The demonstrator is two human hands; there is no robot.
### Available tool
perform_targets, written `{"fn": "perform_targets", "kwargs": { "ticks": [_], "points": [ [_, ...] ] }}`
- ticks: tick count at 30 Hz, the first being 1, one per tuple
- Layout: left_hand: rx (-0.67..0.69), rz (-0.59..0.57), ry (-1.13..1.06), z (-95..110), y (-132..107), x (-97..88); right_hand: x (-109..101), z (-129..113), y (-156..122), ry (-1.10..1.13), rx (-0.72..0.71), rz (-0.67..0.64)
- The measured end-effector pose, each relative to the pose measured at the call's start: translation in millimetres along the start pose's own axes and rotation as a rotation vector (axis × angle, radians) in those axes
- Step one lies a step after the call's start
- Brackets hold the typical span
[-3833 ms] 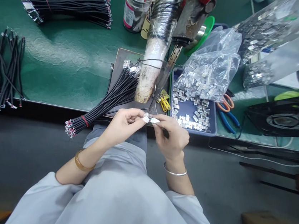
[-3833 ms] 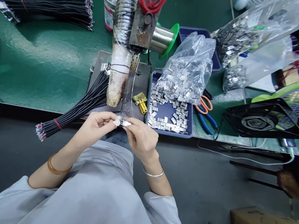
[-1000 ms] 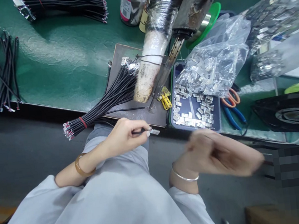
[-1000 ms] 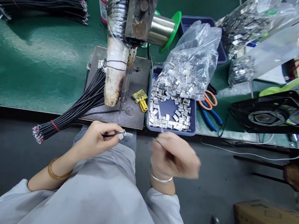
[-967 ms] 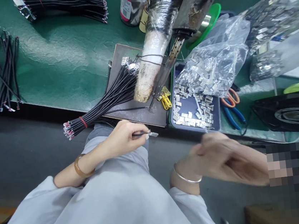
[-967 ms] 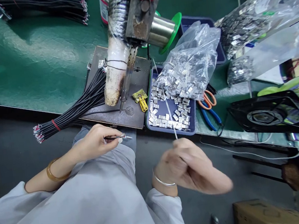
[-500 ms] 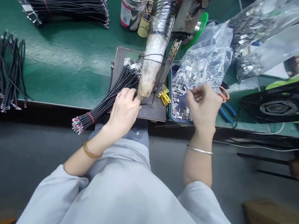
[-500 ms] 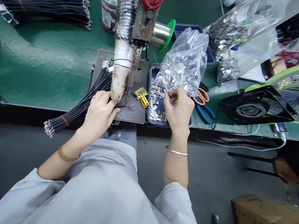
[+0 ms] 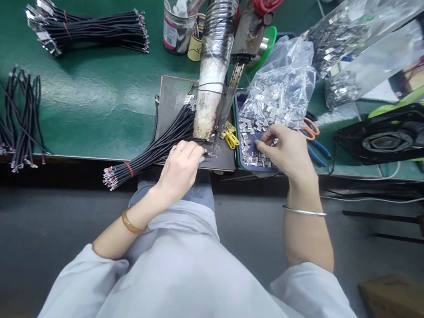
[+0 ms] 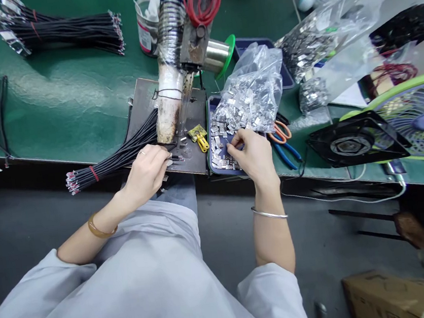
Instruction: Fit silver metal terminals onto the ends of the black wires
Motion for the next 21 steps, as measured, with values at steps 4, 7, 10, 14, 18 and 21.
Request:
{"fn": "perform_targets", "kwargs": {
  "ticks": [4, 7, 10, 14, 18, 21],
  "points": [
    [0.079, 0.212, -0.105, 5.0, -5.6, -7.8, -10.2, -12.4, -16.6, 0.037, -0.042, 0.301],
    [0.116, 0.237, -0.196, 9.2, -5.4, -11.8, -17.5, -29.2, -34.0, 0.178, -0.052, 0.454],
    [0.125, 0.190, -0.340, 14.7, -1.9, -13.9, -15.8, -51.2, -53.1, 0.440, -0.026, 0.452],
    [-0.130, 0.152, -0.582, 16.5, 4.7, -14.1, 0.7, -81.3, -74.9, 0.616, -0.086, 0.422],
    [-0.382, 0.089, -0.811, 14.6, 7.9, -11.3, 22.7, -96.0, -81.3, 0.641, -0.116, 0.361],
    [-0.445, 0.053, -0.882, 13.2, 8.1, -11.0, 34.9, -99.0, -78.1, 0.772, -0.103, 0.244]
  ]
}}
Point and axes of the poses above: each hand's wrist, its own y-axis towards the middle knuckle, its own x-axis out of the palm, z = x × y, the point moved 3 cm from there along y, towards the middle knuckle, and after that the axes turned 8 degrees about -y, right-handed, at the moved point
